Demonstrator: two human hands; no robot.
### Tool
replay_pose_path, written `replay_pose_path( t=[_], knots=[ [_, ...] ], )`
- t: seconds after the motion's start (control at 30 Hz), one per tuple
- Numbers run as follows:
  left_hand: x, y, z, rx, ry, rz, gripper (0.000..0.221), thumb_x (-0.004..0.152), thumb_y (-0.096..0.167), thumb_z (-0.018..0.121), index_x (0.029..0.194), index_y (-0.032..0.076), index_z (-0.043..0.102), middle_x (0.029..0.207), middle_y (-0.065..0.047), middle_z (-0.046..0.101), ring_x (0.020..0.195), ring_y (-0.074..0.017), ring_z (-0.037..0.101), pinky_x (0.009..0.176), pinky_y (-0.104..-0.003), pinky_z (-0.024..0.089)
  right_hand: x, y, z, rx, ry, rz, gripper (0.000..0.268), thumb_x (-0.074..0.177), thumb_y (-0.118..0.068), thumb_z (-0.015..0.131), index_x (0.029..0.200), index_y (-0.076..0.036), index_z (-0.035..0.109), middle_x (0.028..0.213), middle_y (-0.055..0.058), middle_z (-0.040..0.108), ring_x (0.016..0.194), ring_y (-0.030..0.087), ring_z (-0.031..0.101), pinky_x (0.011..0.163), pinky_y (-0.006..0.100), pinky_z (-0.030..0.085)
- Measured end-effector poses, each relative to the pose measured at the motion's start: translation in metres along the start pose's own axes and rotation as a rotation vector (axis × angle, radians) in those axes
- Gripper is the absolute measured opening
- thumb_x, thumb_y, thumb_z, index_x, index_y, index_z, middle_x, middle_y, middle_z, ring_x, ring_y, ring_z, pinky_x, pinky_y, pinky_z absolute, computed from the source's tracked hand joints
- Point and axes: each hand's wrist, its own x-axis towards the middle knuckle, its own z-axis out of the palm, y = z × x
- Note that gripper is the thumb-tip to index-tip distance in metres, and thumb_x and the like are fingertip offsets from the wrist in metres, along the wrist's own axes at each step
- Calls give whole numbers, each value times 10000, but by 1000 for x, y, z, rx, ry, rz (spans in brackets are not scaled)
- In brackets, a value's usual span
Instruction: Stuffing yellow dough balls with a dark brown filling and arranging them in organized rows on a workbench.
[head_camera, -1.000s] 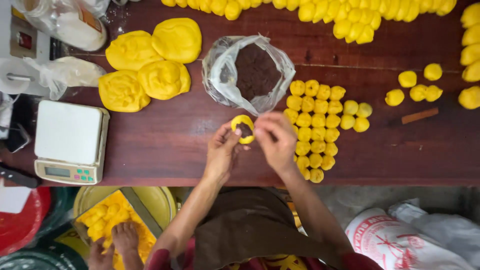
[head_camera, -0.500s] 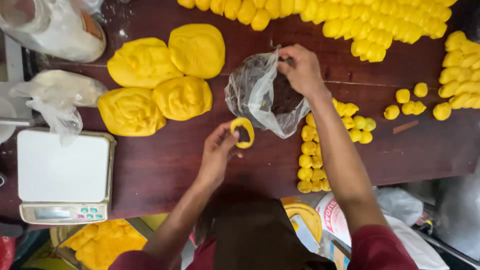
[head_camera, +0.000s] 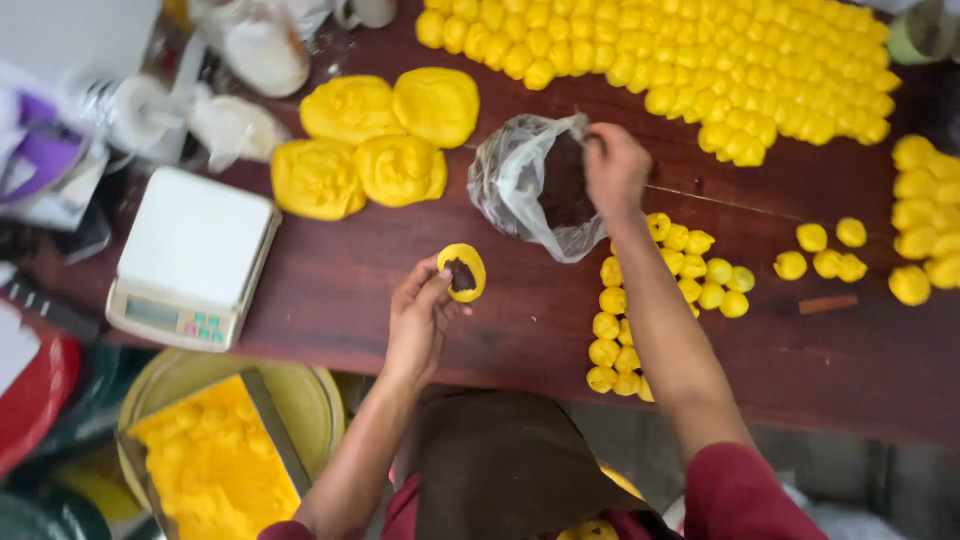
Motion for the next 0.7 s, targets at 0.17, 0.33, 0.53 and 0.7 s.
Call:
replay_pose_path(
  t=[0.17, 0.33, 0.53, 0.7],
  knots=[
    [-24, -15, 17, -90, 55, -31, 287, 1033, 181, 510, 1252, 19, 602, 1137, -89, 705, 985, -190, 706, 779, -369, 602, -35, -50, -43, 835, -37, 464, 268, 972, -22, 623, 1237, -17, 659, 1082, 97, 757, 860, 116, 679, 706, 272, 534],
    [-6, -38, 17, -128, -29, -91, 315, 1074, 239, 492, 1269, 13, 596, 1175, -117, 695, 1020, -226, 699, 813, -390, 609, -107, -131, -59, 1252, -247, 579, 263, 990, -24, 669, 1249, 1, 625, 1075, 116, 733, 857, 139, 659, 761, 268, 544],
    [25, -32, 24, -1, -117, -212, 319, 1047, 235, 548, 1277, 36, 643, 1122, -70, 699, 950, -149, 690, 761, -322, 608, -108, -186, -77, 442, -253, 87, 249, 906, -33, 770, 1146, 6, 714, 1114, 107, 658, 947, 182, 643, 827, 261, 529],
    [57, -38, 4, 112, -185, -194, 278, 1000, 173, 676, 1244, 38, 672, 1058, -41, 692, 900, -102, 676, 708, -280, 620, -103, -189, -69, 457, -327, 277, 209, 944, -27, 727, 1152, -17, 722, 1122, 68, 681, 965, 130, 671, 834, 266, 548]
  ],
)
